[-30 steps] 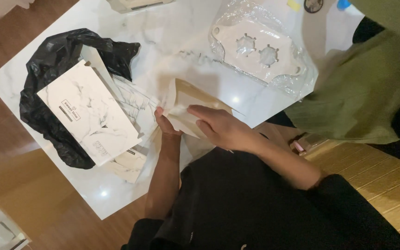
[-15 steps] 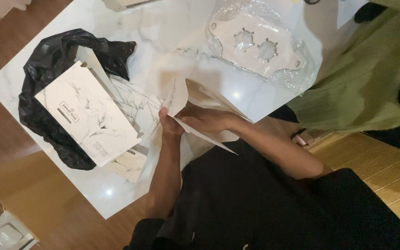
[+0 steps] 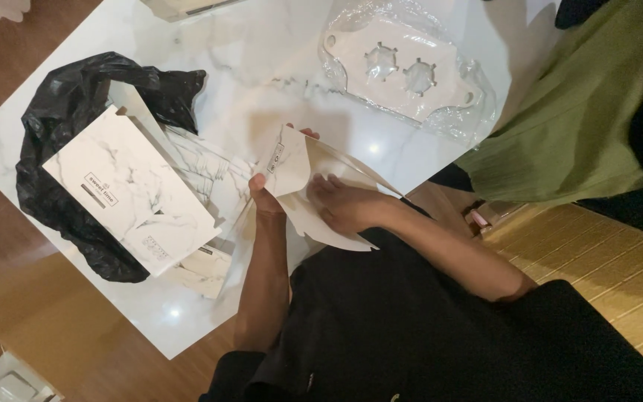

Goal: Assembling and folding cardboard cake boxes at a workstation.

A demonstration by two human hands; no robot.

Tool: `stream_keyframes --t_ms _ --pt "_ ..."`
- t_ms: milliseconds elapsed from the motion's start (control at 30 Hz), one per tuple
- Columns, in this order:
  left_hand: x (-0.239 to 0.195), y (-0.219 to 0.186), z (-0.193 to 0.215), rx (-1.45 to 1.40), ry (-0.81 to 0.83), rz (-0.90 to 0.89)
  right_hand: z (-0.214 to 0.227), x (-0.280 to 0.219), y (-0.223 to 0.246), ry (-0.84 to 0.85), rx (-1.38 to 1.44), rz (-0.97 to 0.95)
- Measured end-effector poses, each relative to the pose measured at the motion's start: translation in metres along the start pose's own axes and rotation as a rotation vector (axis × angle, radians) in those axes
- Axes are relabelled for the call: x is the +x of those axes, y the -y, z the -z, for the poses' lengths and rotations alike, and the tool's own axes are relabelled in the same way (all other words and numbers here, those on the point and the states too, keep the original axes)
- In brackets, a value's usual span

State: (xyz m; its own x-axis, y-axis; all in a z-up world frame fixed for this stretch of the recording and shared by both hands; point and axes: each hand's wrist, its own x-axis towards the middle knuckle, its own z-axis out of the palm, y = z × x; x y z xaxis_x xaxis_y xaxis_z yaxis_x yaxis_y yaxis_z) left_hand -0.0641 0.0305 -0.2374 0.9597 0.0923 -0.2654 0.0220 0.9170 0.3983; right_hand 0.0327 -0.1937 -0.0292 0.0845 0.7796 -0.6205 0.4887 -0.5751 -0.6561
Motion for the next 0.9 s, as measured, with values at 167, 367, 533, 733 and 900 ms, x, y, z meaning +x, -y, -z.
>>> stream_keyframes --t_ms 167,367,533,733,900 --pt "0.004 0.0 -0.002 0.018 -0.006 -0.011 0.002 -0.004 -0.004 -0.058 -0.004 -0.07" --pt "-0.001 0.003 -0.002 0.034 -0.03 -0.036 0.016 -0.007 0.016 -0.027 -0.011 -0.15" --pt "-0.006 -0.029 -0.132 0.049 0.015 -0.044 0.019 -0.006 0.014 -0.062 -0.102 -0.08" --pt "-0.01 -0.036 -0.13 -0.003 -0.011 -0.088 0.042 -0.066 0.032 -0.305 0.011 0.038" --pt "-0.021 -0.031 -0.132 0.126 -0.076 -0.288 0.039 -0.122 0.02 -0.851 0.01 -0.176"
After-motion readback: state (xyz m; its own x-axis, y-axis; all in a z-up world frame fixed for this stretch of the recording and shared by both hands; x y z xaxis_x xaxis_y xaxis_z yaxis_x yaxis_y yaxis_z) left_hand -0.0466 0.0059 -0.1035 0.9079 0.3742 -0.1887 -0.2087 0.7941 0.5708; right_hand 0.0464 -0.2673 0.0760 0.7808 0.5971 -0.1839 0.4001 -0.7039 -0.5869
